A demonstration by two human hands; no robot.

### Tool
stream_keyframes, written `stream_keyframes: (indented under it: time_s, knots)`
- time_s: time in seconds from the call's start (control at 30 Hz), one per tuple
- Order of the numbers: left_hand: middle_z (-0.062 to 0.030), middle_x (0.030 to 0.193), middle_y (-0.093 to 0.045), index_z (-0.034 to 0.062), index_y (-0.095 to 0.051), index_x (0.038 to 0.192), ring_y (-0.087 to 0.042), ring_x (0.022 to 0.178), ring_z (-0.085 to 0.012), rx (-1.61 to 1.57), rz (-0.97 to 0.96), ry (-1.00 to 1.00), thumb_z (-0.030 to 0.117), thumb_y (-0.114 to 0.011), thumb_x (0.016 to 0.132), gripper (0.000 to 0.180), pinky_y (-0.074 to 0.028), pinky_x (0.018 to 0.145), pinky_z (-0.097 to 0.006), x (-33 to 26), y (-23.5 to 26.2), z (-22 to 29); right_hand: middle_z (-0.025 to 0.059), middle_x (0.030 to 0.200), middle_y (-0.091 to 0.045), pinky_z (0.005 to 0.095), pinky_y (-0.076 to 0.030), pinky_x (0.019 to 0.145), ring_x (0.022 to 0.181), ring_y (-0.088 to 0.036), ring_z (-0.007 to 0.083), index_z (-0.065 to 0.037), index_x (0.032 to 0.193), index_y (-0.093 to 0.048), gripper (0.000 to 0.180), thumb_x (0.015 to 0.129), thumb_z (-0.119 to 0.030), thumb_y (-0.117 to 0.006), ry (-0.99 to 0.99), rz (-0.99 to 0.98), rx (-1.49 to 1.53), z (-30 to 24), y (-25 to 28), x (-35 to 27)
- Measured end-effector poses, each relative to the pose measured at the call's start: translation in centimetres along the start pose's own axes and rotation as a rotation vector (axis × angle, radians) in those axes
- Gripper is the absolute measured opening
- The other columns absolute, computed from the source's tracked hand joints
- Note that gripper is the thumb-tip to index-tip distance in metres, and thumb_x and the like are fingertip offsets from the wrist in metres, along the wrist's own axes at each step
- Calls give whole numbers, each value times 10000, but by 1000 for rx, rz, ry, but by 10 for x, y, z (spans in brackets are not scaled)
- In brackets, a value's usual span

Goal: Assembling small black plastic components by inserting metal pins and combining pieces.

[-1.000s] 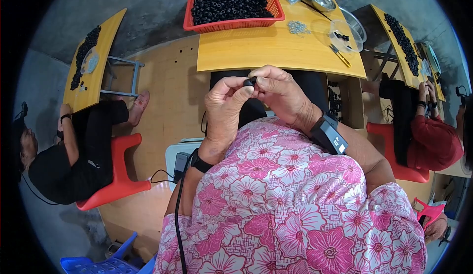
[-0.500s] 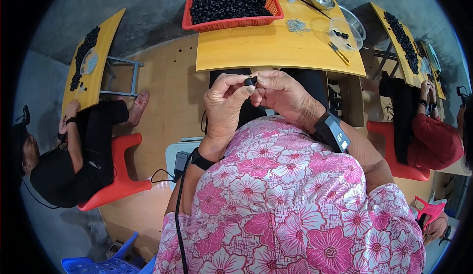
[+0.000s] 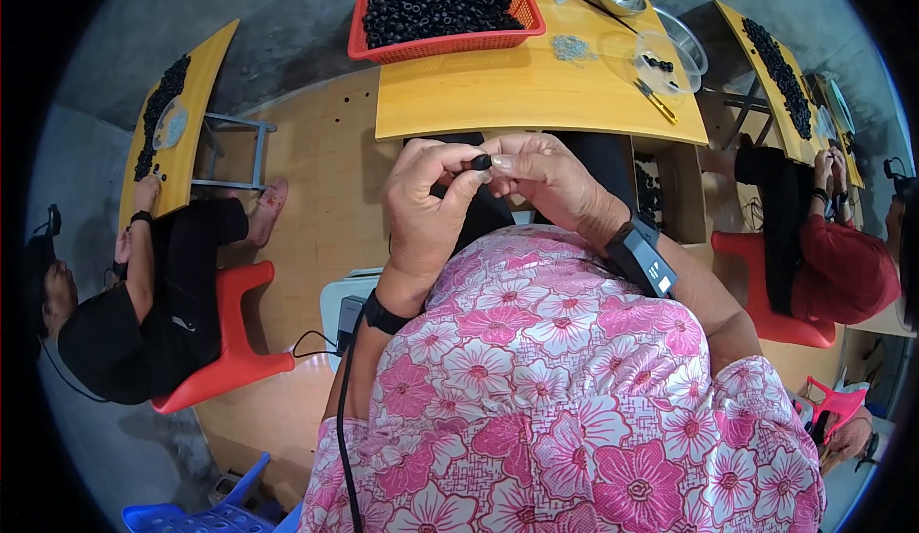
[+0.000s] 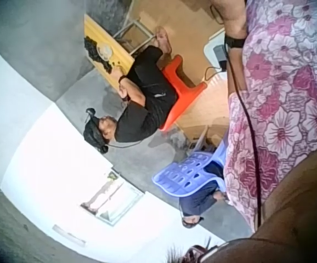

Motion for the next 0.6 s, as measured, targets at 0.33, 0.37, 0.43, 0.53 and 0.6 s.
stream_keyframes:
  time_s: [0.33,0.37,0.43,0.53,0.6]
  knots:
    - [-46,769,-572,29,-677,873,-561,657,-128,-37,20,-29,-70,-714,678,223,-465,578,-245,-1,0,0,-10,809,-586,223,-434,717,719,-503,66,13,1055,-627,286,894,-221,-593,-63,-15,65,5,0,-6]
    - [-42,761,-565,29,-679,877,-554,656,-123,-53,23,-23,-68,-717,676,226,-460,579,-241,-3,0,-2,-10,809,-586,223,-434,717,719,-503,66,13,1055,-627,286,894,-221,-593,-66,-18,65,5,0,-5]
    - [-37,754,-558,29,-680,880,-547,655,-117,-67,30,-14,-66,-721,675,230,-455,579,-238,-5,2,-4,-12,808,-583,231,-440,714,710,-500,68,13,1059,-627,288,899,-224,-590,-113,-43,98,11,-1,-5]
    - [-32,747,-550,29,-682,881,-539,658,-109,-62,28,-31,-57,-725,678,224,-445,583,-231,-6,-2,-7,-14,814,-577,229,-438,715,709,-496,69,14,1062,-621,292,903,-229,-585,-132,-72,120,12,0,-7]
    - [-28,745,-550,36,-680,878,-529,654,-105,-123,29,-8,-48,-726,686,214,-440,586,-229,-6,-3,-11,-15,820,-575,229,-435,713,710,-493,69,12,1066,-617,293,906,-231,-581,-120,-74,121,12,0,-7]
Point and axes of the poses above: each hand's wrist, its own x-axis towards the middle knuckle, its own y-axis out of the back of the hand, z = x × y, the point moved 10 cm from there along x, towards the middle knuckle
